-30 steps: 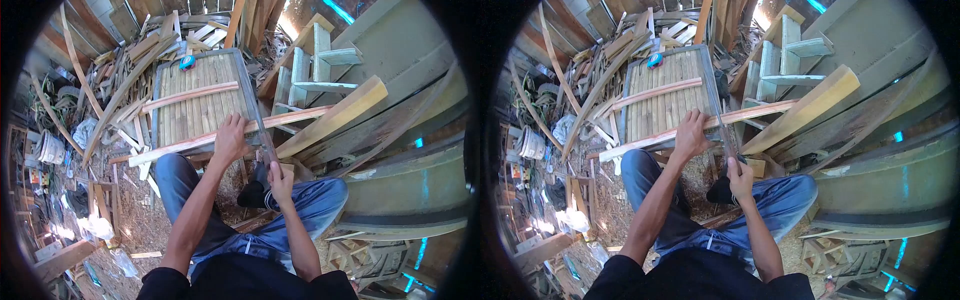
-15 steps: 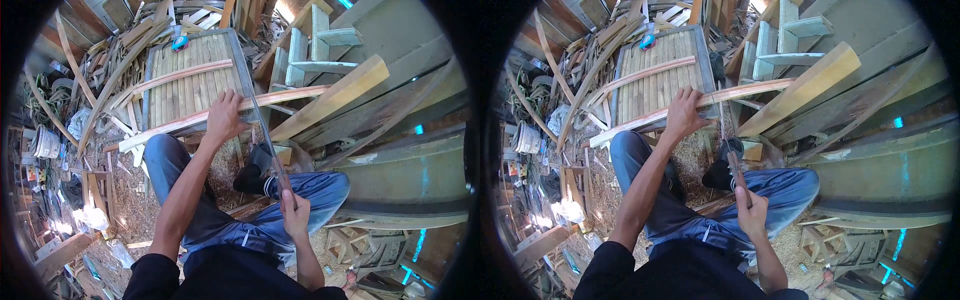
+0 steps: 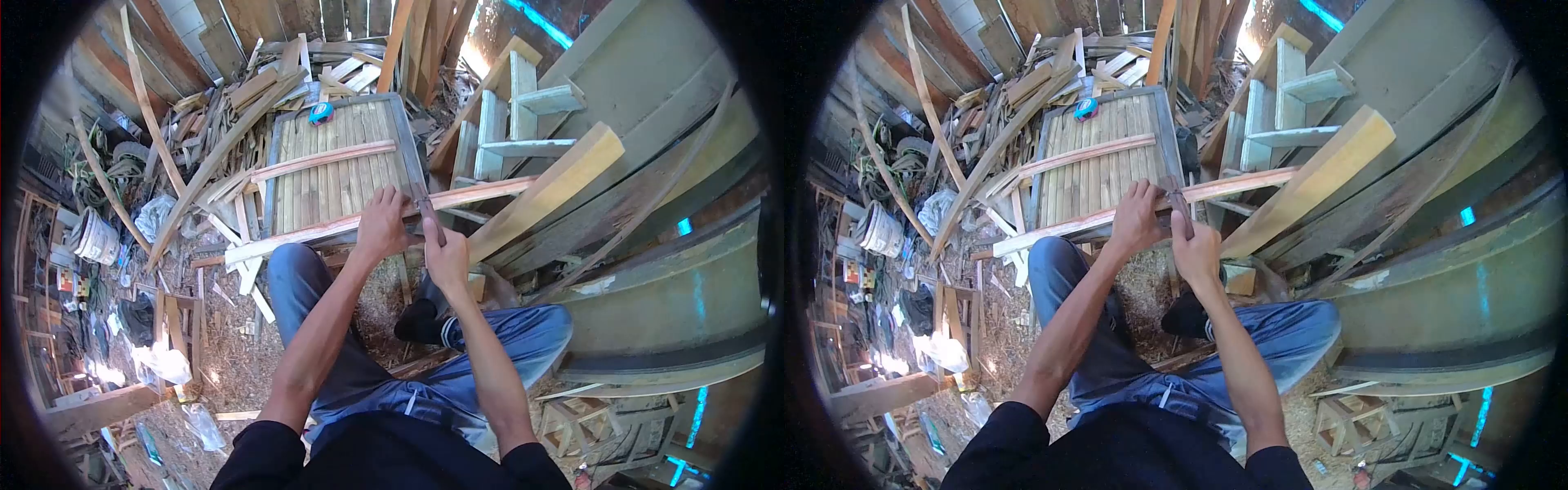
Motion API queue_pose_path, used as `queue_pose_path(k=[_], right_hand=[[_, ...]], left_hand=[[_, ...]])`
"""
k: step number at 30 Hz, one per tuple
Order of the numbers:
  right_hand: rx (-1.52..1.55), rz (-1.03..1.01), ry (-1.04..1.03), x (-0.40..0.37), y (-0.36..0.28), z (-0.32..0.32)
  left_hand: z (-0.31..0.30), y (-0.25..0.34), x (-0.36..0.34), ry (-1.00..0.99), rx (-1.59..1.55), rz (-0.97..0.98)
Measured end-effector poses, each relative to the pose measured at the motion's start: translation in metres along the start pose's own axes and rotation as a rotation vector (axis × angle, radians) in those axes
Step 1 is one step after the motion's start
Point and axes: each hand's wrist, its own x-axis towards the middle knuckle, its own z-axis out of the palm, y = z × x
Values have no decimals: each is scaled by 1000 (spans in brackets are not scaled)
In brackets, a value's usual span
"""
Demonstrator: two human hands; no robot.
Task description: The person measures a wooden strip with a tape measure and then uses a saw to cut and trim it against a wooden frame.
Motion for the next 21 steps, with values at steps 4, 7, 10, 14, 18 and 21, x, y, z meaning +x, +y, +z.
queue_pose_path(k=[4,7,10,14,18,21], right_hand=[[260,64,-3,-3,22,-4],[609,141,-62,-29,36,-13],[788,230,-13,-63,52,-17],[557,228,64,-103,49,-37],[402,210,70,-118,61,-52],[360,222,31,-121,50,-57]], left_hand=[[-5,3,2,-8,-22,42],[-5,3,1,-41,-38,-1],[-5,5,4,-63,-1,18],[-6,2,1,-68,-1,20],[-5,5,2,-86,27,-11],[-7,-4,0,-37,-17,41]])
